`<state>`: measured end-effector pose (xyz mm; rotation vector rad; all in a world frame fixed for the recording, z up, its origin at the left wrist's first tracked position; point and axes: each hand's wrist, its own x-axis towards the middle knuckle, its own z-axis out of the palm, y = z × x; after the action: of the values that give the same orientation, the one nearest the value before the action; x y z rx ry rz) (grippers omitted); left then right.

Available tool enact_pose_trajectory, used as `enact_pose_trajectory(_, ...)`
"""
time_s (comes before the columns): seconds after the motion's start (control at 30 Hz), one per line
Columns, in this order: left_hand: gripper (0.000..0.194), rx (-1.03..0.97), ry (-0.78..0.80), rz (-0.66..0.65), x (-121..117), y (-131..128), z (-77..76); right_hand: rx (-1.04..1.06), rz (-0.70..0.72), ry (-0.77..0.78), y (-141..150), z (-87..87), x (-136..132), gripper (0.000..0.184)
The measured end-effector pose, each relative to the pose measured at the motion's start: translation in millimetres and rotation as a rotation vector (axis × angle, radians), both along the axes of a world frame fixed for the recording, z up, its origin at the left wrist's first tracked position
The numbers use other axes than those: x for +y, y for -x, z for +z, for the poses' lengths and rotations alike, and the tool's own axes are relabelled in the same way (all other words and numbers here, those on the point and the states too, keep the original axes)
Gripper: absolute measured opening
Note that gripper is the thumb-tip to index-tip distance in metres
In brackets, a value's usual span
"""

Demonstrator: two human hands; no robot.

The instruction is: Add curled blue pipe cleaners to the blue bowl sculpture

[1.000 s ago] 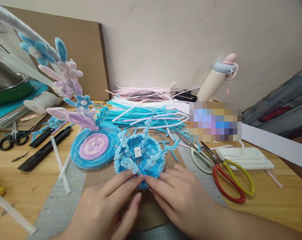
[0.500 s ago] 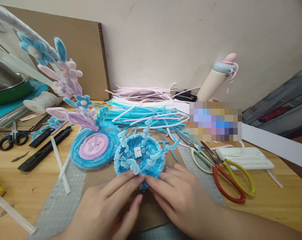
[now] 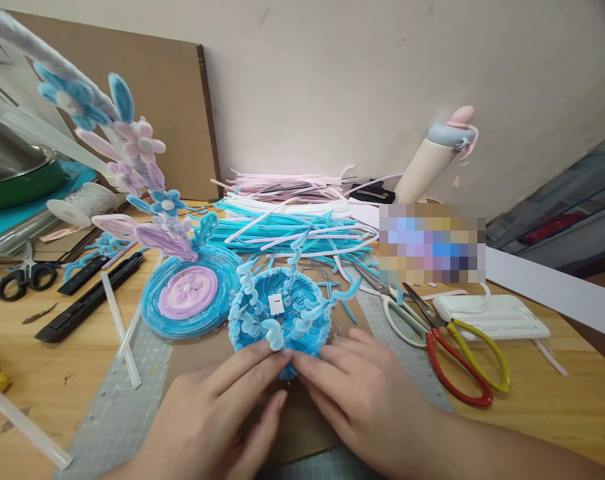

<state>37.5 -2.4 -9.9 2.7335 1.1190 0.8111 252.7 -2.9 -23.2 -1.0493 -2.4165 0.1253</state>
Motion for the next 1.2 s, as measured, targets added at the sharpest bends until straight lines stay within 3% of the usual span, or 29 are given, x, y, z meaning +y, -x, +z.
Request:
enact_pose_trajectory(0.37,0.029,0.027,-0.034,0.026,0,0,0.9,0.000,-0.003,0.006,-1,-2.7,1,0.021)
enact_pose_trajectory(0.7,0.025,-0.145,-0.059,0.071,-4,12,10.4,-0.011,-0.040,0.019,-9,8.5,7,0.023)
enact_pose_trajectory(0.83,0.017,-0.307,0.050,0.239,1,14,9.2,-0.028,-0.093,0.006,-15,11.6,11,0.025)
enact_pose_trajectory(1.0,0.020,-0.519,0.271,0.482,15,17,-7.5,-0.048,-0.194,-0.019,-21,9.2,22,0.026)
enact_pose_trajectory(1.1,0.028,-0.563,0.406,0.518,20,18,-15.0,0.042,-0.292,0.088,-23,5.2,29,0.028)
enact_pose_trajectory(1.2,0.035,-0.550,0.510,0.473,24,17,-17.9,0.196,-0.372,0.276,-23,1.4,34,0.021)
